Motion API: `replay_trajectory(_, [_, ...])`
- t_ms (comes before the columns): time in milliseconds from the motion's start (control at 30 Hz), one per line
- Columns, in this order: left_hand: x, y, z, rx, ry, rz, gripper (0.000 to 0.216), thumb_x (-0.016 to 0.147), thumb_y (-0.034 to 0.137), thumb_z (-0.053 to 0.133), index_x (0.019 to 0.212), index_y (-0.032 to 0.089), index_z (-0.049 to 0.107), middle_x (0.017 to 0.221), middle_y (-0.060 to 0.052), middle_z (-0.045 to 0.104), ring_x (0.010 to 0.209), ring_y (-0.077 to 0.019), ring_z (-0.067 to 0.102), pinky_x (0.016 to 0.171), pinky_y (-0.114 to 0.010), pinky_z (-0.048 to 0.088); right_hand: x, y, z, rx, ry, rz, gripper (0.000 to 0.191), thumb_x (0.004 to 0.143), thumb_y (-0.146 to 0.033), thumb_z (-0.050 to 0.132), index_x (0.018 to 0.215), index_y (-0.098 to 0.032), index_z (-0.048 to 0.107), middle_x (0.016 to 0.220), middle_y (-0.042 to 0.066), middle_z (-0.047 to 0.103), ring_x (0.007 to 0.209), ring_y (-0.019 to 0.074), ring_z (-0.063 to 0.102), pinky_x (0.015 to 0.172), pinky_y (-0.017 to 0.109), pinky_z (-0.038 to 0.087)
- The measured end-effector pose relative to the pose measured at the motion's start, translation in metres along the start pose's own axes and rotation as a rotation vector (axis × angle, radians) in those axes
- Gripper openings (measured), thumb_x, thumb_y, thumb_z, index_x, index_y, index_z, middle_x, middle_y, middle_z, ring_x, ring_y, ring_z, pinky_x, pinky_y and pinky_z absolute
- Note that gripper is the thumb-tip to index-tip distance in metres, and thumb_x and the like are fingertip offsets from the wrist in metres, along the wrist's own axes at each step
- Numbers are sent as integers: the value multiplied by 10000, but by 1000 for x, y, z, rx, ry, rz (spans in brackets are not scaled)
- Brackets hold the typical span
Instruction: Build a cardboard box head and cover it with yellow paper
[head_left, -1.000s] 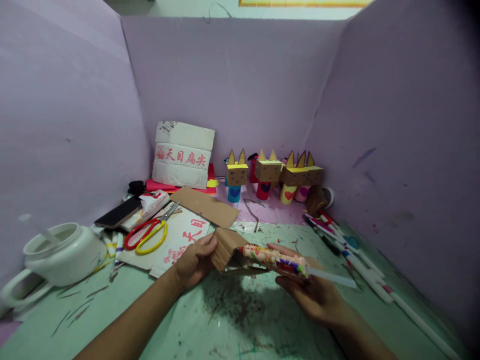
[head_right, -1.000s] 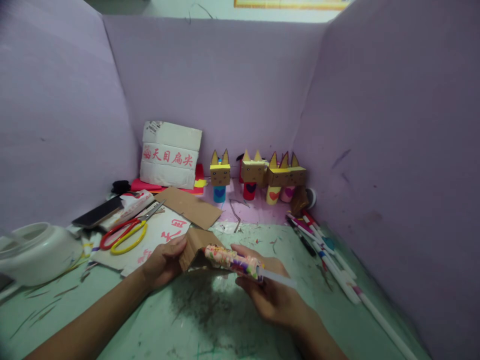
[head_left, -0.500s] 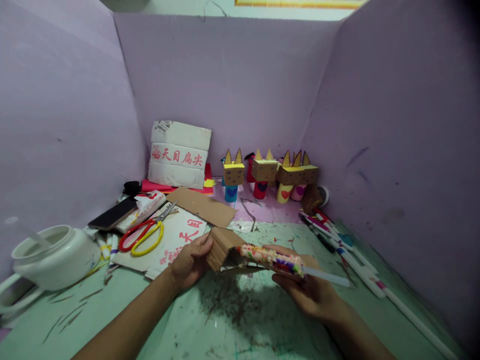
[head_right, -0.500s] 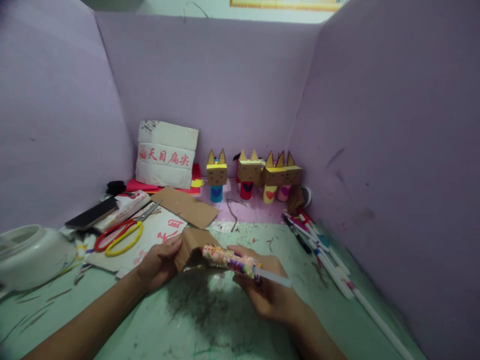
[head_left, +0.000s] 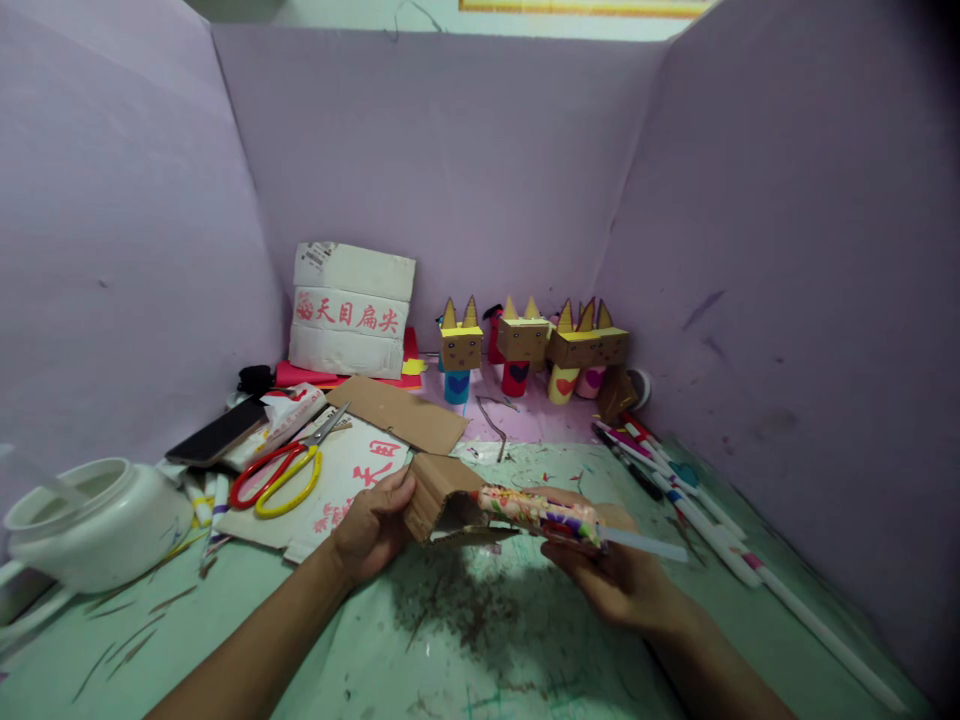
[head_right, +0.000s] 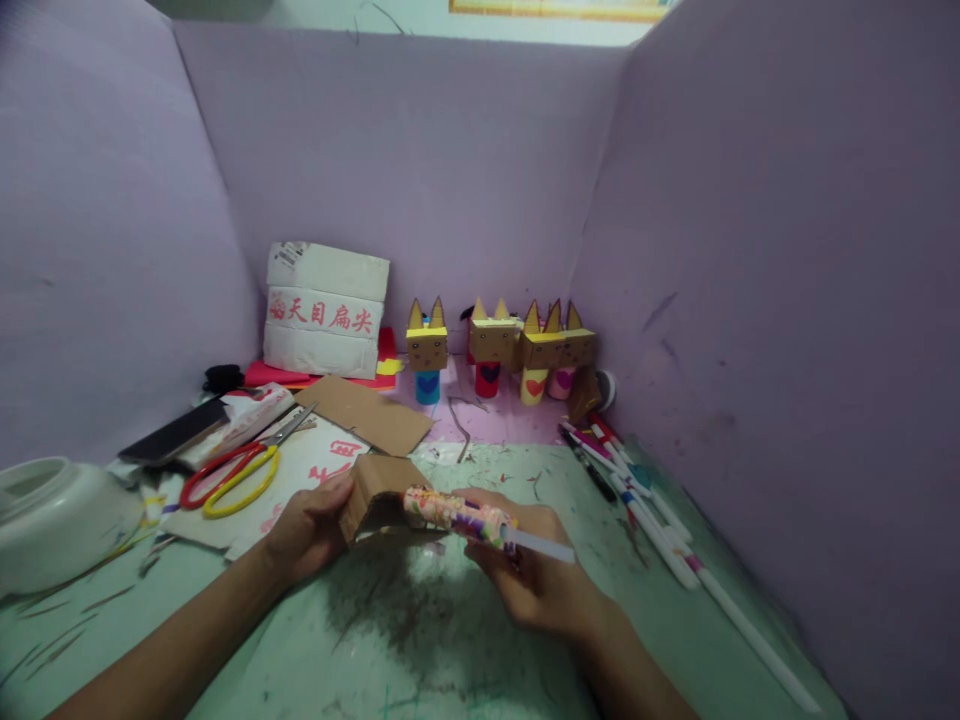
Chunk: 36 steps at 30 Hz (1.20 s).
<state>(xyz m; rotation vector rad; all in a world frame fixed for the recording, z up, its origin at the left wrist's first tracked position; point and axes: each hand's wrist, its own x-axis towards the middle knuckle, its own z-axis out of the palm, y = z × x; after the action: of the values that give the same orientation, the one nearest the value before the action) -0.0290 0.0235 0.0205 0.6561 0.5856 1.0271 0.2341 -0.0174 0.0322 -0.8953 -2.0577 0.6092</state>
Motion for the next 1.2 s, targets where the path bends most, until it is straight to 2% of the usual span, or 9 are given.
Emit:
replay_trajectory(167, [0, 0, -1, 14, -8, -9, 347, 799, 208, 646, 1136, 127, 642, 1008, -99, 740, 888, -254, 689, 833, -358, 505, 2, -3, -1, -16, 12, -12, 347, 867, -198, 500, 1200, -208, 598, 1062, 89, 733, 725, 221, 709, 710, 310, 585])
replay_trajectory(400, [-1, 3, 6, -12, 35, -14, 245, 809, 194, 639, 1039, 124, 687, 973, -94, 749, 866, -232, 688, 834, -344, 522, 2, 1, -3, -69, 31, -41, 346, 865, -202, 513, 1200, -218, 596, 1134, 90, 716, 916, 253, 711, 787, 324, 574])
replay_trajectory(500, [-1, 3, 6, -27, 27, -18, 235, 817, 183, 628, 1033, 118, 693, 968, -99, 754, 876, -235, 693, 862, -355, 523, 2, 1, -5, -71, 16, -26, 340, 871, -206, 508, 1200, -231, 592, 1128, 81, 717, 857, 243, 719, 766, 318, 575])
replay_trajectory(667, [0, 2, 2, -51, -94, -15, 245, 816, 203, 633, 1040, 126, 694, 1002, -87, 750, 974, -258, 679, 934, -374, 497, 1, 3, -5, -54, 11, -15, 330, 880, -222, 500, 1195, -240, 598, 1050, 66, 736, 658, 202, 700, 713, 306, 580])
replay_trajectory(733, [0, 2, 1, -48, -96, -8, 247, 812, 207, 638, 1041, 131, 692, 1010, -85, 747, 981, -260, 676, 931, -374, 500, 0, 4, -4, -36, 15, -25, 333, 885, -227, 494, 1205, -221, 587, 1008, 71, 742, 626, 196, 683, 687, 301, 579])
replay_trajectory(833, [0, 2, 1, -29, -25, -6, 255, 806, 193, 641, 1053, 145, 686, 1019, -83, 744, 977, -258, 676, 924, -368, 502, 0, 3, -4, -47, 13, -36, 342, 871, -219, 511, 1204, -215, 586, 975, 78, 747, 662, 209, 690, 674, 297, 578])
replay_trajectory(967, [-1, 3, 3, -26, 14, -5, 269, 782, 190, 661, 1046, 146, 691, 1034, -87, 743, 983, -274, 674, 921, -390, 505, 1, 0, -5, -97, 44, -57, 338, 852, -207, 531, 1180, -231, 609, 1017, 81, 746, 819, 249, 720, 678, 291, 583])
replay_trajectory(1100, [-1, 3, 5, -58, -17, -1, 254, 783, 194, 659, 1022, 125, 712, 1007, -90, 755, 932, -250, 686, 898, -361, 517, 2, -1, -6, -115, 77, -99, 333, 857, -197, 517, 1170, -244, 622, 1067, 88, 736, 870, 263, 718, 699, 304, 582])
replay_trajectory(1200, [-1, 3, 4, -88, -59, -8, 256, 783, 199, 658, 1016, 113, 721, 1013, -97, 757, 935, -252, 687, 907, -368, 515, 2, 0, -7, -103, 74, -93, 340, 861, -192, 514, 1185, -236, 608, 1057, 91, 735, 829, 255, 718, 681, 303, 577])
